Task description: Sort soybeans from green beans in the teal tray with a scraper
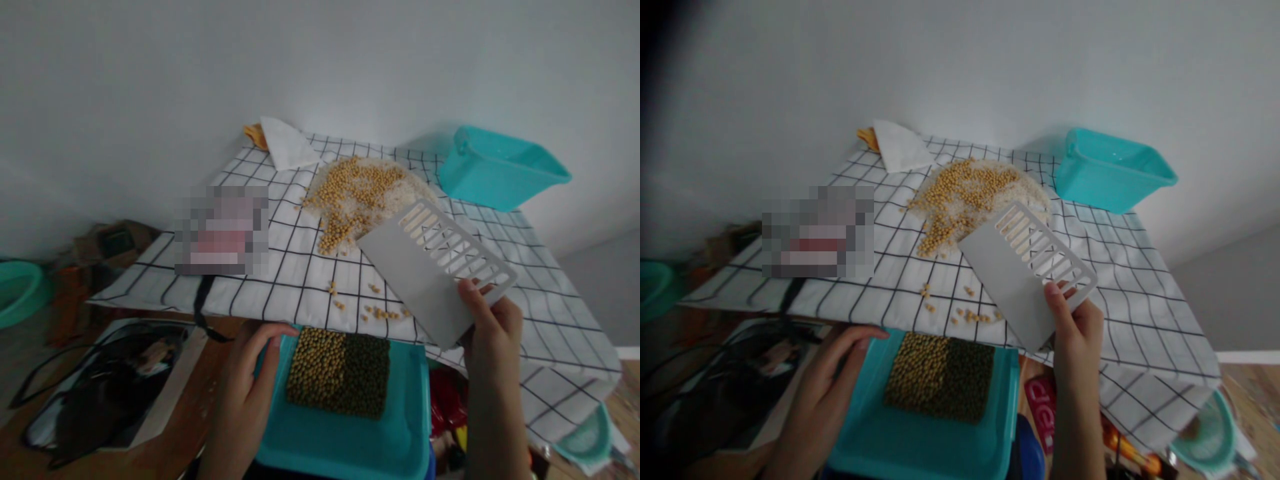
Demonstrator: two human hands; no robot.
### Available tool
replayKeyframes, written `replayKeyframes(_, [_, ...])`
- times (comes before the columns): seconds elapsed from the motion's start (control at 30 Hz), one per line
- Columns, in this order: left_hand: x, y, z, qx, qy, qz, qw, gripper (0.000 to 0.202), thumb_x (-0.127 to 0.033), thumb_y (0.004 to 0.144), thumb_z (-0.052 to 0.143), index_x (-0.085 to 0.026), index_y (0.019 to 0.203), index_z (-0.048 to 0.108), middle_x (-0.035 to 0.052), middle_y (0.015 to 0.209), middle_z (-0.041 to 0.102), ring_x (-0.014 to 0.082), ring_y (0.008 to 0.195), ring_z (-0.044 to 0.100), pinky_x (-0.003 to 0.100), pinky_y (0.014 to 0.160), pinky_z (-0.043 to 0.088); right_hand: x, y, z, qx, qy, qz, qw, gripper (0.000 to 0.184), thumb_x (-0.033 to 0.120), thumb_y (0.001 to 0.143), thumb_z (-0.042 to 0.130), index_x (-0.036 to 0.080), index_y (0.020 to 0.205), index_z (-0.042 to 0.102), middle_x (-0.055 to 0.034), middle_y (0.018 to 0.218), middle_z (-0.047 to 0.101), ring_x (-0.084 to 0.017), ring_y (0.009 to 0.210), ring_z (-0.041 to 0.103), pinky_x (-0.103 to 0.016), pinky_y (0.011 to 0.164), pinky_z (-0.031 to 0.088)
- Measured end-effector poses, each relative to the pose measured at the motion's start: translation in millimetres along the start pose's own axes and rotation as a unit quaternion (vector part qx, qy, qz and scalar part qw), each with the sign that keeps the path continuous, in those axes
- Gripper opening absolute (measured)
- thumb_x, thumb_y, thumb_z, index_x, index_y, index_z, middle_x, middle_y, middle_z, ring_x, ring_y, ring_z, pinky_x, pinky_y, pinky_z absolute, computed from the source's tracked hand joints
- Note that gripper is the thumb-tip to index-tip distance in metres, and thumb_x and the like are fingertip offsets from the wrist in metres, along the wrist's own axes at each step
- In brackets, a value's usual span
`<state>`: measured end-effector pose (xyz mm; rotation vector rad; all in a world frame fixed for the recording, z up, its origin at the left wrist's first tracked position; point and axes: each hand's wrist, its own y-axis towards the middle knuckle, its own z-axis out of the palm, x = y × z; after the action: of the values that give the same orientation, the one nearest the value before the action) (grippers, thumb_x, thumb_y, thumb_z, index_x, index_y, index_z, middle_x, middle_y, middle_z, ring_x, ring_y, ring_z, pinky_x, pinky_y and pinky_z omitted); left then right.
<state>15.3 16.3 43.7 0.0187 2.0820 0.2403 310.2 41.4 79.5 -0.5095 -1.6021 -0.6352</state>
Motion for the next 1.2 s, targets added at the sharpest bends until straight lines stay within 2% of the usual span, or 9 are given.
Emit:
replayKeyframes(0.13, [-1.5,0.7,-0.7,0.002,0.001,-0.001,1.000,0.021,-0.030,0.096,0.048,-0.027,0.089,0.068,0.0001,0.093,0.067,0.0197,0.093,0.063,0.030,0.085,0.048,-0.5,-2.0,-1.1,-0.032,0.014,-0.012,0.999,0.040,0.050,0.071,0.081,0.020,0.067,0.055,0.0035,0.056,0.046,-0.010,0.048,0.038,-0.025,0.044,0.023])
replayKeyframes(0.3, [-2.0,1.2,-0.9,0.007,-0.002,-0.017,1.000,0.022,-0.032,0.096,0.047,-0.027,0.089,0.067,0.0008,0.092,0.067,0.0205,0.092,0.062,0.031,0.086,0.048,-1.6,-2.3,-4.3,-0.037,0.023,-0.039,0.998,0.041,0.049,0.072,0.080,0.021,0.064,0.051,0.0037,0.053,0.044,-0.010,0.047,0.038,-0.025,0.045,0.027])
replayKeyframes(0.47, [-1.2,-0.3,-1.0,0.010,-0.001,-0.023,1.000,0.022,-0.033,0.096,0.047,-0.027,0.090,0.067,0.0016,0.094,0.067,0.0210,0.095,0.062,0.032,0.087,0.046,0.2,-4.8,-4.3,-0.022,0.010,0.011,1.000,0.042,0.053,0.071,0.080,0.021,0.066,0.054,0.0042,0.052,0.042,-0.009,0.043,0.034,-0.024,0.041,0.020])
replayKeyframes(0.6, [-1.3,-1.4,-1.2,0.008,-0.003,-0.022,1.000,0.022,-0.033,0.096,0.047,-0.026,0.091,0.067,0.0017,0.094,0.067,0.0210,0.094,0.062,0.032,0.087,0.046,3.9,-7.1,-2.5,-0.010,0.018,0.038,0.999,0.041,0.051,0.068,0.083,0.020,0.067,0.057,0.0039,0.054,0.043,-0.010,0.045,0.038,-0.024,0.041,0.022])
replayKeyframes(0.83, [0.2,0.1,0.1,0.010,-0.003,-0.020,1.000,0.022,-0.033,0.097,0.047,-0.026,0.091,0.067,0.0016,0.095,0.067,0.0211,0.095,0.061,0.033,0.088,0.046,-0.3,-4.2,-6.6,0.021,-0.006,-0.009,1.000,0.040,0.052,0.074,0.079,0.019,0.066,0.057,0.0029,0.055,0.044,-0.011,0.048,0.040,-0.024,0.043,0.025])
replayKeyframes(1.03, [-1.7,0.5,-1.2,0.012,-0.005,-0.023,1.000,0.022,-0.033,0.096,0.047,-0.026,0.090,0.067,0.0017,0.093,0.067,0.0212,0.093,0.062,0.033,0.087,0.047,0.5,-6.1,-6.5,0.022,0.001,0.006,1.000,0.040,0.052,0.072,0.080,0.020,0.066,0.057,0.0035,0.054,0.044,-0.010,0.045,0.036,-0.024,0.041,0.022])
replayKeyframes(1.2, [-1.4,0.0,-1.3,0.012,-0.005,-0.027,1.000,0.023,-0.034,0.096,0.047,-0.027,0.091,0.068,0.0022,0.095,0.066,0.0219,0.096,0.062,0.034,0.088,0.046,-1.1,-5.6,-8.8,0.037,-0.007,0.002,0.999,0.039,0.052,0.074,0.079,0.020,0.066,0.058,0.0018,0.056,0.047,-0.011,0.047,0.039,-0.025,0.041,0.024])
